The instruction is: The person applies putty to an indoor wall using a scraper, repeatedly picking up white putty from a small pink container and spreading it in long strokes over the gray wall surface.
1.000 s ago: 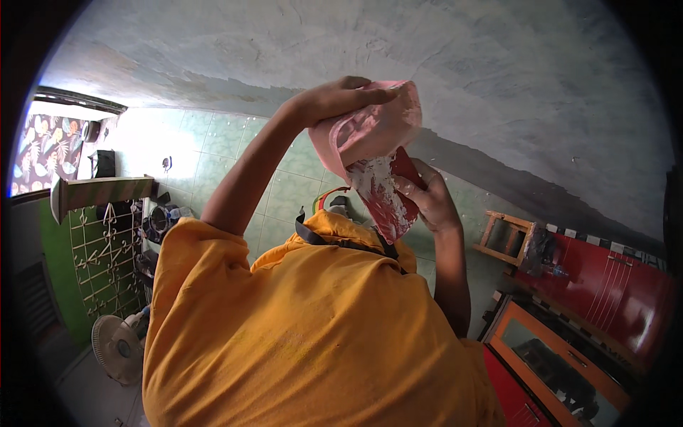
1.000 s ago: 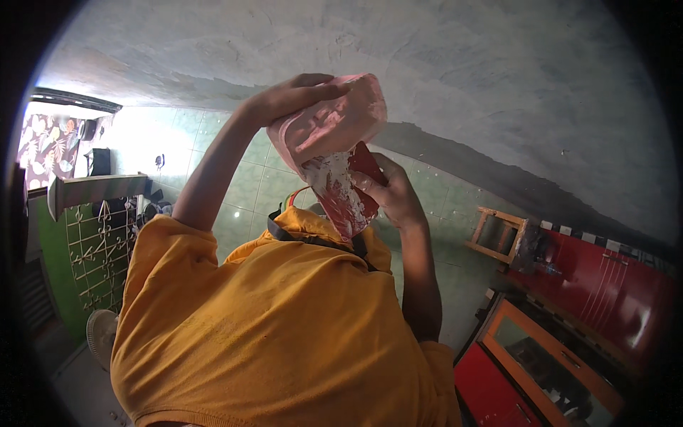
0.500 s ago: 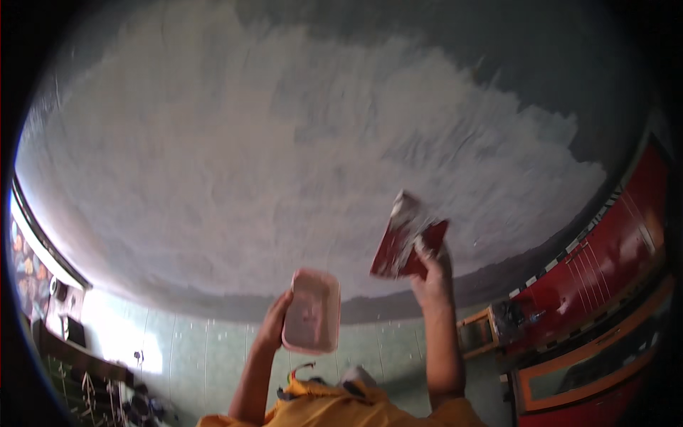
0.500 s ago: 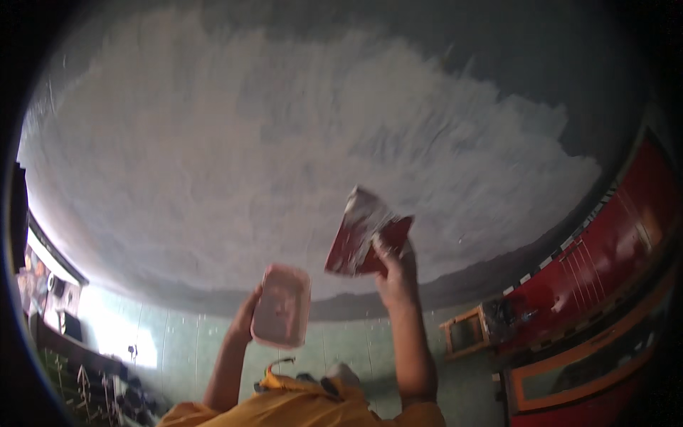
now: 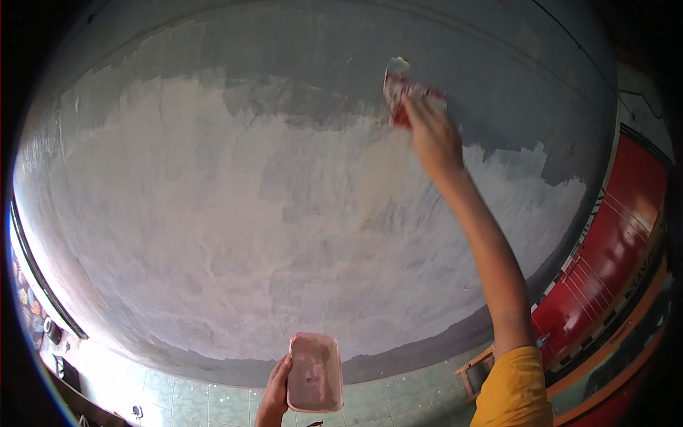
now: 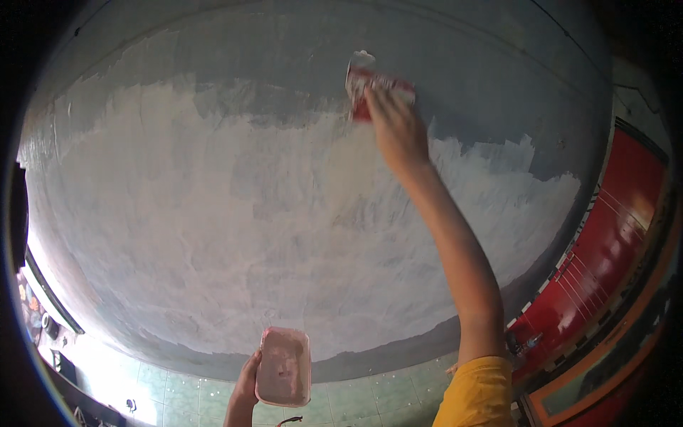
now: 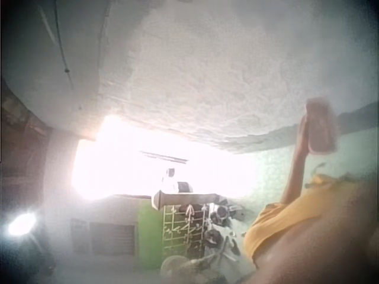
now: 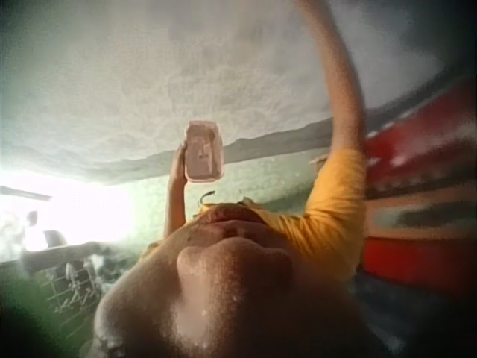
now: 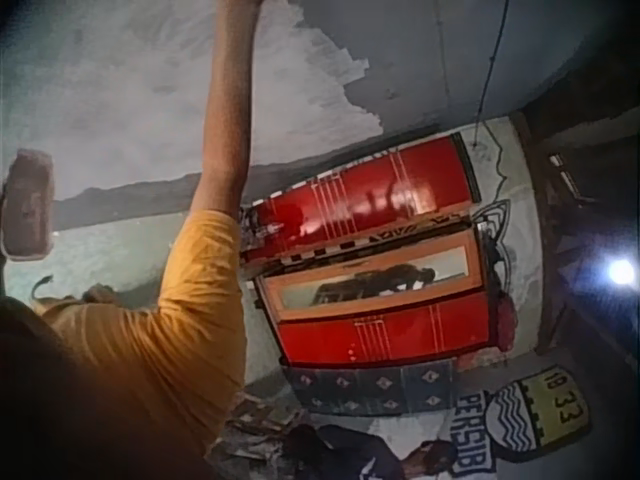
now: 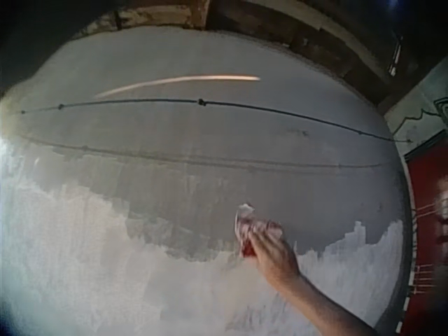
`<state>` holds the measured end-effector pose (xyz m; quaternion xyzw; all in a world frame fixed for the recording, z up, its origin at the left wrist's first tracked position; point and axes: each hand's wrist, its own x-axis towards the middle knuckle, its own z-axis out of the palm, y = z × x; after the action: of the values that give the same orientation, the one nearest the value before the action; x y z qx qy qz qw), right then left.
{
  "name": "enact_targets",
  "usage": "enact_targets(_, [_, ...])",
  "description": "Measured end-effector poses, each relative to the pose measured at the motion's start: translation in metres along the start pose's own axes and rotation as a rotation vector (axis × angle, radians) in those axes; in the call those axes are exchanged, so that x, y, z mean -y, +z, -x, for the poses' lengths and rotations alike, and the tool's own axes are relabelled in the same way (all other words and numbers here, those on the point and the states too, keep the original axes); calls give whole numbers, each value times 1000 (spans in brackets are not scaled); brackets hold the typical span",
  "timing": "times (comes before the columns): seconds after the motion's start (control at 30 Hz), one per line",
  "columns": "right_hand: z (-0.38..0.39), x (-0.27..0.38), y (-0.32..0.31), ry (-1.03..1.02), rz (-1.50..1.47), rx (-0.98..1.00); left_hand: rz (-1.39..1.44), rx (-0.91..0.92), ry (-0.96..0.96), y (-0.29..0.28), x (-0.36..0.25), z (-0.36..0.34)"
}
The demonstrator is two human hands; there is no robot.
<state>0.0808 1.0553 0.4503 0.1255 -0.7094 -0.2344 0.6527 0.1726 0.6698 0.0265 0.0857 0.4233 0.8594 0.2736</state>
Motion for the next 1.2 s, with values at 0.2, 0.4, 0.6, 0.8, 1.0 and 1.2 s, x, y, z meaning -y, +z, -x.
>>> enact_targets(0.2, [44,52,-28,54,-280,108,41,-34,7,-19,14,5])
enact_targets(0.4, [-77,-12,-26,142,-152,-89,5,19,-27,-2,13,2])
enact_targets(0.6, [43,50,-15,-139,-175,97,-94,-63,36,-10,19,14])
enact_targets(0.8, [-55,-34,-41,82,-139,-2,-104,-55,17,-3,20,10])
enact_targets(1.0, [58,1,-3,-115,-47,99,-101,-58,36,-6,19,9])
enact_targets(1.2, [-12,-14,-44,20,-221,14,-110,-80,30,-1,24,11])
